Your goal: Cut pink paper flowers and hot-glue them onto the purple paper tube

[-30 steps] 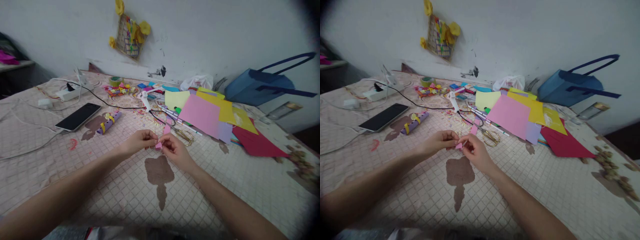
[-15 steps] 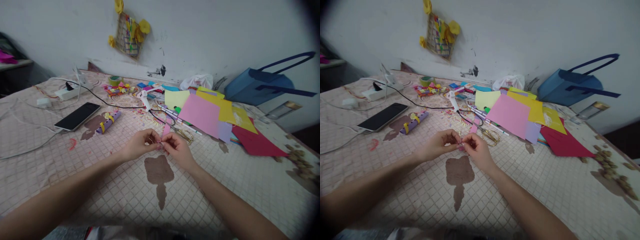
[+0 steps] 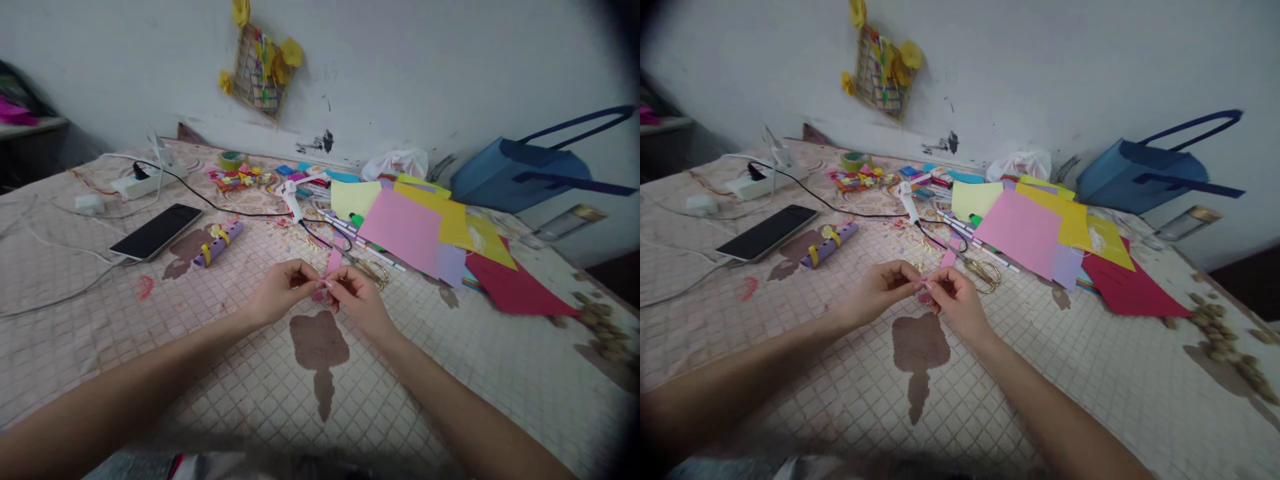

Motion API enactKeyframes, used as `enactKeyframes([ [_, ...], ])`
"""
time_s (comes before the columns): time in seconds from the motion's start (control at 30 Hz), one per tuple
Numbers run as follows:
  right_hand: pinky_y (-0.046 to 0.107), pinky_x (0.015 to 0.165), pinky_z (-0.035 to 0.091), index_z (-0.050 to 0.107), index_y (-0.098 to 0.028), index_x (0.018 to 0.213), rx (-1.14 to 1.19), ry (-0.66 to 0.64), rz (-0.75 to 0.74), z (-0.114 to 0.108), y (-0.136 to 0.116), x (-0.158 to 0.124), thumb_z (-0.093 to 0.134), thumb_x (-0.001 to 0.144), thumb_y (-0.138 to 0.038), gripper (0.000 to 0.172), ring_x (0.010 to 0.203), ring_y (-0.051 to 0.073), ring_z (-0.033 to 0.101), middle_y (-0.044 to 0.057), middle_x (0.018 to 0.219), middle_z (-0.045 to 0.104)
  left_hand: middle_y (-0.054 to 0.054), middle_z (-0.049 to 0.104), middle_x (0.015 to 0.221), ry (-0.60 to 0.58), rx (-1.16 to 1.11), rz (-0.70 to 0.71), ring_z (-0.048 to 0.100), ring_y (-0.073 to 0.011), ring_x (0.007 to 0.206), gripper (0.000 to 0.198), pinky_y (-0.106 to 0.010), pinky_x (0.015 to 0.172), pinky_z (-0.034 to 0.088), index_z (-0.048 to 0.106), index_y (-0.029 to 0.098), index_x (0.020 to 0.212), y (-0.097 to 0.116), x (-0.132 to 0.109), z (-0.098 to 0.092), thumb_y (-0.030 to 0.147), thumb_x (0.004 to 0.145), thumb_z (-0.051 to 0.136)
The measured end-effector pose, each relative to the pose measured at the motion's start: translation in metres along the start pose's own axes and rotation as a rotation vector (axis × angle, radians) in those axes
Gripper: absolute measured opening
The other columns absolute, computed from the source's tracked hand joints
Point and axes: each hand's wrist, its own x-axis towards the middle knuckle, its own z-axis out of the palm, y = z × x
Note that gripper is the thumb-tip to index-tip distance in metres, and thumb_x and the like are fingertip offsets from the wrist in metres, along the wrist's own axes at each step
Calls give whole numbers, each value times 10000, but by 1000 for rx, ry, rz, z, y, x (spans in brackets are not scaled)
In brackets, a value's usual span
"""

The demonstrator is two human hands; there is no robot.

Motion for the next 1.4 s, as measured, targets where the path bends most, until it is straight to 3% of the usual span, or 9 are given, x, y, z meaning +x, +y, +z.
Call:
enactKeyframes([
  [0.2, 196, 447, 403, 518, -198, 832, 88, 49, 23, 4, 0, -1, 609, 782, -292, 140, 517, 75, 485, -40, 669, 516, -44, 637, 710, 18, -130, -38, 600, -129, 669, 163, -257, 652, 475, 582, 100, 742, -1, 1, 3, 242, 733, 662],
  [0.6, 193, 457, 399, 533, -182, 797, 192, 16, 98, 4, 1, -1, 541, 836, -336, 159, 534, 82, 494, -20, 671, 542, -34, 635, 673, 70, -123, -79, 570, -110, 633, 167, -239, 621, 449, 590, 97, 740, 0, -1, 4, 242, 723, 671],
  [0.87, 186, 450, 372, 533, -179, 745, 167, 9, 129, 2, 3, -1, 583, 799, -295, 137, 511, 84, 469, -34, 588, 523, -44, 639, 683, 33, -129, -109, 578, -121, 638, 179, -253, 623, 450, 573, 102, 730, -1, -1, 5, 253, 725, 668],
  [1.4, 204, 448, 392, 514, -188, 742, 19, 28, 20, 3, 3, -2, 565, 813, -299, 141, 491, 91, 473, -38, 578, 516, 6, 605, 647, 132, -280, -191, 558, -83, 581, 247, -210, 562, 441, 513, 122, 747, -6, -3, 10, 247, 674, 713],
])
